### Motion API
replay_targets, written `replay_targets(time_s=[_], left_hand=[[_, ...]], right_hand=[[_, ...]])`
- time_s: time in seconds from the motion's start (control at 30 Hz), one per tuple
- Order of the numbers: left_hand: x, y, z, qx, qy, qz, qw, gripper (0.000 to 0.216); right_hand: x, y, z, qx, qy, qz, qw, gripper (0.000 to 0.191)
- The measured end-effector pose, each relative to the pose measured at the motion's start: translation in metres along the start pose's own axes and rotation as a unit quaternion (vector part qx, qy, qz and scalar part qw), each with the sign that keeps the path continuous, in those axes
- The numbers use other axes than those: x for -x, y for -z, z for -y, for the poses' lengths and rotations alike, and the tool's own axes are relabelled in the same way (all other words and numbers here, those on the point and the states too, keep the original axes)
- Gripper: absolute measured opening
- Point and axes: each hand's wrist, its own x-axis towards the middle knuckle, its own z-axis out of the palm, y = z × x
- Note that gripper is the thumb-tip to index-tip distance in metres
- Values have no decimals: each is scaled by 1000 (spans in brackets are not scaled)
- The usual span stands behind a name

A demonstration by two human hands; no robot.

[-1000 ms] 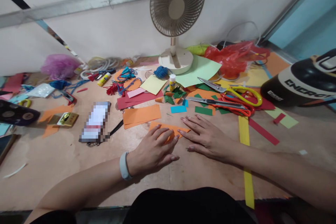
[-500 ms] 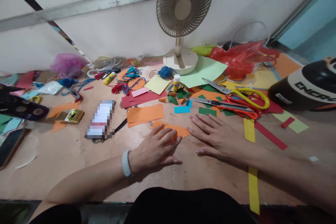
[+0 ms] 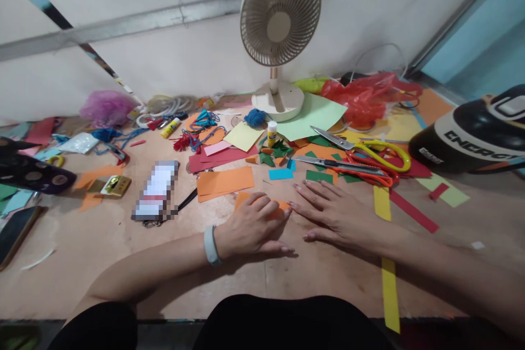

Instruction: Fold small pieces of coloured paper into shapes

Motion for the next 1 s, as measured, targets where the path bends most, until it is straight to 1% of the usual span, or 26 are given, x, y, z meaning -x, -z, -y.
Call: replay_targets(time_s=[0.07,0.2,0.3,0.4,0.53,0.63,0.7,0.73,0.77,0.8,0.83,0.87,0.9,0.93,1.0], left_hand=[[-1,-2,-1,-3,-1,-11,1000,80],[4,-3,-2,-35,-27,-27,999,81],[12,-3,-3,-50,-24,-22,998,85],[26,-2,-5,-63,-20,-13,998,84],[48,1,-6,-77,-8,-28,997,83],[55,4,-1,-74,16,-14,997,83],[51,7,4,-77,40,-6,996,84],[48,9,6,-78,54,-7,995,82],[45,11,8,-79,71,-7,994,79],[42,12,8,-79,89,-12,993,73],[39,13,6,-77,105,-17,991,66],[38,13,4,-72,116,-24,990,61],[37,11,0,-63,118,-30,991,59],[37,9,-4,-47,102,-30,993,59],[38,2,-12,-9,50,-20,999,64]], right_hand=[[0,0,0,0,2,-1,1000,66],[-1,0,0,-5,5,-5,1000,63],[-1,-1,-1,4,5,-6,1000,62],[1,-2,0,18,-1,-3,1000,62],[10,-5,12,24,5,-16,1000,68],[15,-1,29,21,46,-27,998,73],[15,6,40,-26,89,-9,996,69],[13,10,44,-59,122,8,991,63],[10,15,47,-97,156,40,982,57],[7,18,48,-138,171,66,973,54],[4,21,49,-182,172,78,965,52],[1,23,48,-224,155,78,959,49],[-2,23,46,-261,125,62,955,46],[-4,22,42,-290,83,32,953,43],[-11,18,33,-322,-34,-50,945,36]])
